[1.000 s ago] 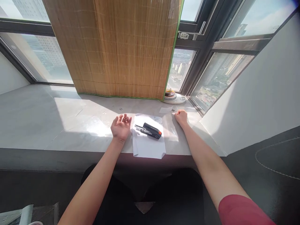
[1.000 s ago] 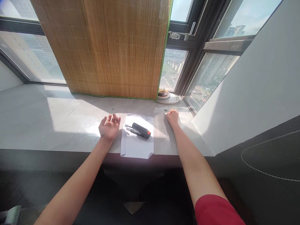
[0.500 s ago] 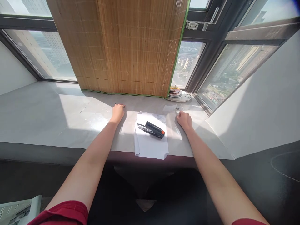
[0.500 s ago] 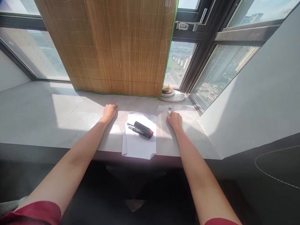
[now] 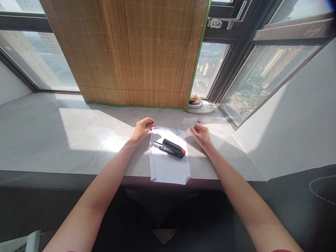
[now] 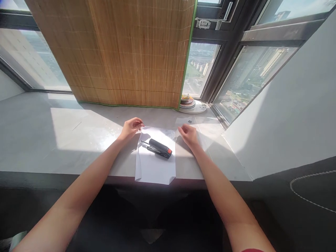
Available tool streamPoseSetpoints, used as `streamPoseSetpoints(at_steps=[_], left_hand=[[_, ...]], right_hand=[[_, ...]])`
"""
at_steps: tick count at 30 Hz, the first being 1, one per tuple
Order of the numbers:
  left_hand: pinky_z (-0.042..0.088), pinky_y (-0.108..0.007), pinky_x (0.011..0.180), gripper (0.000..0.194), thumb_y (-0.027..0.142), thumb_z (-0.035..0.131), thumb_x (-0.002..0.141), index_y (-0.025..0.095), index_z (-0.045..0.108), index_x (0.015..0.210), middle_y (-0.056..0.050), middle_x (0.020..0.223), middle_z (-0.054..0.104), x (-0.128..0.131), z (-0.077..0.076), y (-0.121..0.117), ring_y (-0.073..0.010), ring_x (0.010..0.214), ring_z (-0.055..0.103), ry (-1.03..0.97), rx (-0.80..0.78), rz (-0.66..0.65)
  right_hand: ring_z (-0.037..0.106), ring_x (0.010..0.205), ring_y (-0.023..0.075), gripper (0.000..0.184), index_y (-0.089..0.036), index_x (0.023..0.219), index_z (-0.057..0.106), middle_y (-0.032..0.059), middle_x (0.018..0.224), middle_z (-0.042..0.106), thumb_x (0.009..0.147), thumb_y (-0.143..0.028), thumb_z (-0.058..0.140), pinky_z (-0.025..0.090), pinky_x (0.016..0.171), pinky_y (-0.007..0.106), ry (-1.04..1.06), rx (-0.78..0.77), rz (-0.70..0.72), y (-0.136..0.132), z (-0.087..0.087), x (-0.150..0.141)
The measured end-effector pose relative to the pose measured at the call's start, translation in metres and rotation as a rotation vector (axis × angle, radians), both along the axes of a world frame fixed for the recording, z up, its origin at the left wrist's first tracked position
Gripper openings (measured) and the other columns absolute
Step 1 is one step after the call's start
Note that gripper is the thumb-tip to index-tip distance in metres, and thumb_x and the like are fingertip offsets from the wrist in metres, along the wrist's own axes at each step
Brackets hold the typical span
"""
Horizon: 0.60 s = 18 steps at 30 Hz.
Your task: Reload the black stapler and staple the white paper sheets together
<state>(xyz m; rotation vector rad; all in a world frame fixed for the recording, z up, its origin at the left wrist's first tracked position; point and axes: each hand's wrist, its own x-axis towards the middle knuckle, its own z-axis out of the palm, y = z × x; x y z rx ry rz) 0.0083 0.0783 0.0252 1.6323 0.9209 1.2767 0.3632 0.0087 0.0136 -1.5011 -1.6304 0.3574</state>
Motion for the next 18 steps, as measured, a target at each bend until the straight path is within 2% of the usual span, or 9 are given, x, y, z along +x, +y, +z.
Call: streamPoseSetpoints(at_steps=[2,4,6,7,9,12,16,18], left_hand=[[0.051,-0.031,0.067,0.022,0.038,0.092,0.081,0.02,0.082,0.088,-0.007,0.081,0.079,0.005,-0.001,-0.002,-0.0169,0.065,0.064,0.014,-0.003,-0.076],[0.052,-0.032,0.068,0.024,0.04,0.093,0.08,0.019,0.085,0.087,-0.008,0.081,0.079,0.006,-0.001,-0.004,-0.0178,0.067,0.066,0.04,-0.02,-0.12],[0.054,-0.033,0.07,0.027,0.042,0.095,0.079,0.017,0.087,0.088,-0.009,0.081,0.079,0.007,0.0,-0.006,-0.0192,0.071,0.068,0.042,-0.037,-0.138],[0.055,-0.033,0.072,0.029,0.043,0.095,0.078,0.017,0.087,0.089,-0.01,0.083,0.08,0.007,0.002,-0.007,-0.02,0.073,0.07,0.038,-0.042,-0.143],[0.057,-0.034,0.074,0.031,0.045,0.096,0.079,0.017,0.088,0.092,-0.011,0.086,0.081,0.009,0.005,-0.01,-0.0213,0.077,0.072,0.028,-0.046,-0.154],[0.06,-0.036,0.078,0.03,0.044,0.095,0.082,0.017,0.089,0.095,-0.012,0.092,0.082,0.013,0.011,-0.015,-0.0228,0.083,0.074,0.017,-0.074,-0.199],[0.065,-0.039,0.083,0.023,0.036,0.098,0.08,0.018,0.089,0.093,-0.012,0.094,0.081,0.017,0.019,-0.022,-0.0251,0.088,0.076,-0.078,-0.155,-0.309],[0.066,-0.042,0.088,0.021,0.028,0.101,0.075,0.02,0.089,0.089,-0.011,0.096,0.08,0.019,0.022,-0.025,-0.0268,0.091,0.076,-0.136,-0.174,-0.331]], right_hand=[[0.05,0.071,0.0183,0.044,-0.026,0.081,0.051,-0.0019,0.075,0.051,0.103,-0.063,0.053,0.044,0.068,0.03,0.12,-0.038,0.248,-0.009,0.004,-0.022],[0.055,0.078,0.0189,0.048,-0.025,0.094,0.06,-0.0001,0.087,0.059,0.099,-0.073,0.06,0.048,0.072,0.031,0.136,-0.086,0.522,-0.019,0.007,-0.042],[0.06,0.089,0.0212,0.053,-0.024,0.109,0.066,0.0042,0.105,0.067,0.09,-0.073,0.076,0.052,0.079,0.033,0.078,-0.089,0.737,-0.028,0.011,-0.056],[0.062,0.094,0.0225,0.055,-0.024,0.117,0.067,0.0063,0.113,0.069,0.088,-0.068,0.081,0.054,0.082,0.035,0.04,-0.078,0.799,-0.031,0.012,-0.061],[0.065,0.098,0.0236,0.051,-0.024,0.13,0.068,0.0078,0.121,0.072,0.091,-0.053,0.084,0.055,0.085,0.037,-0.015,-0.066,0.832,-0.036,0.012,-0.066],[0.069,0.095,0.0236,0.036,-0.027,0.133,0.072,0.0065,0.117,0.077,0.098,-0.036,0.075,0.056,0.083,0.037,-0.003,-0.028,0.745,-0.036,0.01,-0.064],[0.071,0.101,0.0275,0.037,-0.027,0.131,0.075,0.007,0.112,0.078,0.095,-0.026,0.07,0.058,0.089,0.043,0.005,0.106,0.586,-0.028,0.009,-0.054],[0.071,0.097,0.0268,0.036,-0.026,0.128,0.076,0.0065,0.108,0.077,0.093,-0.023,0.069,0.058,0.086,0.043,-0.001,0.129,0.537,-0.024,0.011,-0.05]])
